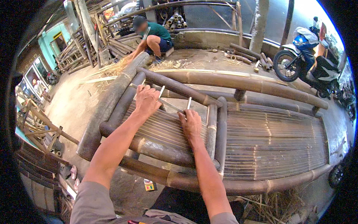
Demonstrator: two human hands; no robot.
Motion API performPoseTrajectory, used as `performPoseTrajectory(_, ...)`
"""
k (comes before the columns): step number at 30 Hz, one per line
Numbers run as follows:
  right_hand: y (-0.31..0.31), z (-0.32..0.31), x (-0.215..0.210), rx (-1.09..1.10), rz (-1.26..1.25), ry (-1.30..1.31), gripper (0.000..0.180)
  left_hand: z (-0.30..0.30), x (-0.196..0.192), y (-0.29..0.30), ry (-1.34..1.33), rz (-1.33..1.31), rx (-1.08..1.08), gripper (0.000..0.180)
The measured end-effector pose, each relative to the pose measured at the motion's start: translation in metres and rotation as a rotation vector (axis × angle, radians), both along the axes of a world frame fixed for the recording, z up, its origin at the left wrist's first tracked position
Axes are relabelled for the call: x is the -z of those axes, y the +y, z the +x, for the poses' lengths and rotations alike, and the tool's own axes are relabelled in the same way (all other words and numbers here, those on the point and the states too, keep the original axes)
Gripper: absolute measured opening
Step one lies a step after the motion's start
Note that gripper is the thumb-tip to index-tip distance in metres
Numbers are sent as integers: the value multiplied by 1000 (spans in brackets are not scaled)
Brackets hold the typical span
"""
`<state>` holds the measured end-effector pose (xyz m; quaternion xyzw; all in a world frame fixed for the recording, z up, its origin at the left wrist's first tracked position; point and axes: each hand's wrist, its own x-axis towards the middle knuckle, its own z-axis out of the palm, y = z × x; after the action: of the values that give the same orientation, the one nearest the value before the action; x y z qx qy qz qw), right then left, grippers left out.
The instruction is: The person sits on the ground and uses a knife to split and shape thin bamboo strips. They repeatedly insert the strips into slots on a bamboo bench frame, adjusting and tapping them into place.
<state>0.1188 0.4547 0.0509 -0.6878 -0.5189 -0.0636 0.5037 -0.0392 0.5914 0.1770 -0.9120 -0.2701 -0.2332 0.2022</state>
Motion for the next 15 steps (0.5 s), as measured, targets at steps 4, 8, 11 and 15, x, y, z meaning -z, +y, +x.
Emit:
performPoseTrajectory(4, 7, 3, 1, 31, -2, 101, 34, 8, 6, 26, -85, -101, 153, 23)
performPoseTrajectory(8, 9, 5, 0, 41, 2, 98, 36, 10, 12, 39, 7, -370, 39, 23)
performPoseTrajectory(11, 10, 6, 0, 39, 48, 117, 34, 12, 13, 45, 18, -397, 48, 24)
performPoseTrajectory(15, 8, 7, 0, 38, 55, 156, 32, 19, 16, 53, 32, -465, 41, 32)
